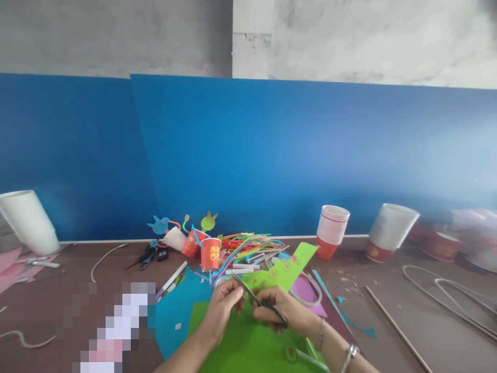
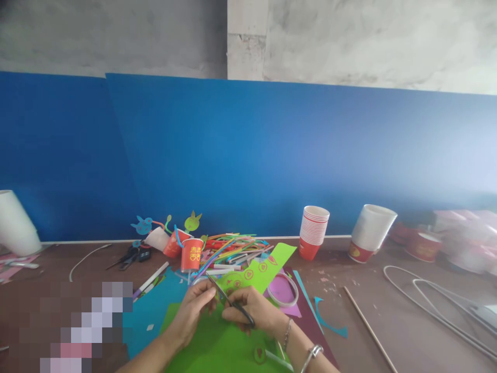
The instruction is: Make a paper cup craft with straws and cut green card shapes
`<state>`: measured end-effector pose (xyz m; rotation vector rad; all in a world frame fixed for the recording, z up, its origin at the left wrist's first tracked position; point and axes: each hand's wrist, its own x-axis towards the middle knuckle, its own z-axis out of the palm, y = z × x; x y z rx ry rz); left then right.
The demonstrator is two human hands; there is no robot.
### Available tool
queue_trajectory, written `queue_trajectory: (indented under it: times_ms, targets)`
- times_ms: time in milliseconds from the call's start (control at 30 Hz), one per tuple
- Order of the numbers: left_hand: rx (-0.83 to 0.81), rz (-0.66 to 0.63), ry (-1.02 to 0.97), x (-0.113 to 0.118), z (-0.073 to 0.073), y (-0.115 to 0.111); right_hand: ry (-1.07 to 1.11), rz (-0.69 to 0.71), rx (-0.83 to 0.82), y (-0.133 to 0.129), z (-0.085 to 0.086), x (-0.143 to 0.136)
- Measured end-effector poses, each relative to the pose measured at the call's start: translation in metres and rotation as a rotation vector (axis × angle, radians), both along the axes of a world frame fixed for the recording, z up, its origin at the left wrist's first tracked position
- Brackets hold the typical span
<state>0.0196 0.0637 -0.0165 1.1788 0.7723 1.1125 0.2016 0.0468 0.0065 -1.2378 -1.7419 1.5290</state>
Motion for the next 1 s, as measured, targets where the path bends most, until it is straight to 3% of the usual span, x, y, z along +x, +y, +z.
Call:
queue_trajectory:
  times_ms: [667,800,1000]
  targets:
    - [-0.063,-0.007,-0.027,0.000,-0.003,0.000,-0.041,0.025,0.015,0.000,0.001,0.004]
    - [0.009,-0.026,0.008,-0.003,0.000,-0.001,0.047,-0.033,-0.030,0.000,0.002,0.005]
    - [0.242,-0.086,0.295,-0.002,0.008,-0.011,0.267,-0.166,-0.039,0.001,0.002,0.011]
